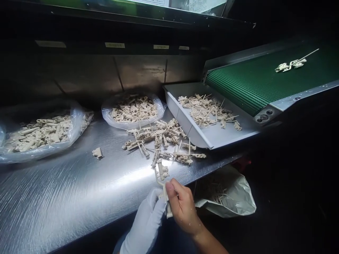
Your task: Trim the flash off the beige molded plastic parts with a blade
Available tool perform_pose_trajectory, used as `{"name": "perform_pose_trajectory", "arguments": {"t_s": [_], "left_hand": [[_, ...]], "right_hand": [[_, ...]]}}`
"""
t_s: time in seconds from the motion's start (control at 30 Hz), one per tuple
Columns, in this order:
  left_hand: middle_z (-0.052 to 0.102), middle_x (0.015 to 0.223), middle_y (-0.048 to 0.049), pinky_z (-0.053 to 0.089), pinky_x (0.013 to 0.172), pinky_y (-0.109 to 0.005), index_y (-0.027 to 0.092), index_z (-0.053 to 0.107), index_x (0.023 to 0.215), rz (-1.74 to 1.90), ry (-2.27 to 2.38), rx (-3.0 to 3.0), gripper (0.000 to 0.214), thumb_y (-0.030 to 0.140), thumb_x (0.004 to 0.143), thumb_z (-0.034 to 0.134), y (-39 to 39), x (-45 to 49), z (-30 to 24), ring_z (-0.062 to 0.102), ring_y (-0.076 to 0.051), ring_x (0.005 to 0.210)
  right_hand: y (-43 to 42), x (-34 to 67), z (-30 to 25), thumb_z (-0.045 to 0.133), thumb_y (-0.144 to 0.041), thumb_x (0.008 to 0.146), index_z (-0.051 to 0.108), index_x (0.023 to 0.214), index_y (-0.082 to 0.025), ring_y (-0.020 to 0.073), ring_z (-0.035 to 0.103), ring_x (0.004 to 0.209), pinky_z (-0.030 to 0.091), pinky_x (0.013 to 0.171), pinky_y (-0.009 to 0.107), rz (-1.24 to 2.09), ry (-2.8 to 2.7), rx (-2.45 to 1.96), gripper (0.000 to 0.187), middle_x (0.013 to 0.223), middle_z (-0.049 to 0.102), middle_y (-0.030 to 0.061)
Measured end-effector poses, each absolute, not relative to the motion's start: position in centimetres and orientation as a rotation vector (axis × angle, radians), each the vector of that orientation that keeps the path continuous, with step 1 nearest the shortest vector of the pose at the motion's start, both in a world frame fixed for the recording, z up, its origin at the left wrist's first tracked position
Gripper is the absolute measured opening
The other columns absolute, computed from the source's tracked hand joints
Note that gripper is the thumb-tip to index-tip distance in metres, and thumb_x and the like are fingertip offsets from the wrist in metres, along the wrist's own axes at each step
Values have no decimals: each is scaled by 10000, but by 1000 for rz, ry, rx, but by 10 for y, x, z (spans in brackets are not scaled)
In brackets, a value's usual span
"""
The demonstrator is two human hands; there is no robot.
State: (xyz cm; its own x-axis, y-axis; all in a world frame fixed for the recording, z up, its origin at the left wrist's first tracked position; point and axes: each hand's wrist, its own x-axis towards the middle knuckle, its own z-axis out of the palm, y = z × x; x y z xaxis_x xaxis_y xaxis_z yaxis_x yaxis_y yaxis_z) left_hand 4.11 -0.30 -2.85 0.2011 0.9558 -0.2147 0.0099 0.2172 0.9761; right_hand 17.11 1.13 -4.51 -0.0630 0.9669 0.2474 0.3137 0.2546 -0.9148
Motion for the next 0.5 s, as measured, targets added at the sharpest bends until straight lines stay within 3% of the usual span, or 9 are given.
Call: {"name": "perform_pose_trajectory", "arguments": {"t_s": [0.13, 0.2, 0.3, 0.37, 0.43, 0.5], "left_hand": [[636, 676, -23, 516, 654, -329, 224, 641, 697, 908, 1067, 1063, 455, 591, 959, 582, 0, 36, -25, 572, -196, 621], [648, 706, -35, 525, 705, -346, 220, 655, 719, 949, 1066, 1056, 447, 587, 962, 578, 1, 31, -24, 601, -216, 680], [613, 695, -10, 508, 692, -335, 220, 647, 806, 999, 1095, 1026, 424, 598, 971, 547, 2, 21, -25, 580, -197, 652], [596, 737, 19, 486, 681, -307, 231, 639, 936, 1044, 1220, 1006, 332, 564, 927, 646, 2, 17, -28, 561, -175, 651], [606, 813, 26, 475, 711, -293, 251, 643, 1080, 1005, 1366, 1114, 344, 492, 865, 760, 2, 15, -29, 572, -174, 710], [636, 866, 4, 467, 757, -302, 252, 683, 1057, 855, 1371, 1363, 258, 450, 900, 735, 3, 17, -28, 599, -194, 787]], "right_hand": [[14, 177, -45, 312, -464, 1116, 407, 690, -228, 114, 423, 524, 373, 507, 221, 950, -1551, -1206, 497, 597, 399, -53], [17, 188, -41, 390, -479, 1098, 489, 685, -209, 119, 469, 548, 393, 530, 222, 946, -1546, -1206, 503, 606, 466, -39], [19, 209, -31, 593, -475, 1018, 586, 694, -191, 120, 488, 569, 375, 535, 225, 881, -1520, -1229, 430, 633, 539, -27], [19, 219, -24, 686, -432, 968, 586, 668, -191, 111, 470, 550, 350, 518, 224, 835, -1507, -1248, 398, 616, 534, -37], [18, 223, -20, 724, -398, 947, 573, 642, -193, 105, 461, 536, 334, 510, 225, 843, -1526, -1220, 397, 597, 519, -47], [16, 221, -20, 686, -414, 975, 582, 666, -197, 112, 480, 552, 346, 526, 228, 891, -1548, -1155, 391, 614, 528, -45]]}}
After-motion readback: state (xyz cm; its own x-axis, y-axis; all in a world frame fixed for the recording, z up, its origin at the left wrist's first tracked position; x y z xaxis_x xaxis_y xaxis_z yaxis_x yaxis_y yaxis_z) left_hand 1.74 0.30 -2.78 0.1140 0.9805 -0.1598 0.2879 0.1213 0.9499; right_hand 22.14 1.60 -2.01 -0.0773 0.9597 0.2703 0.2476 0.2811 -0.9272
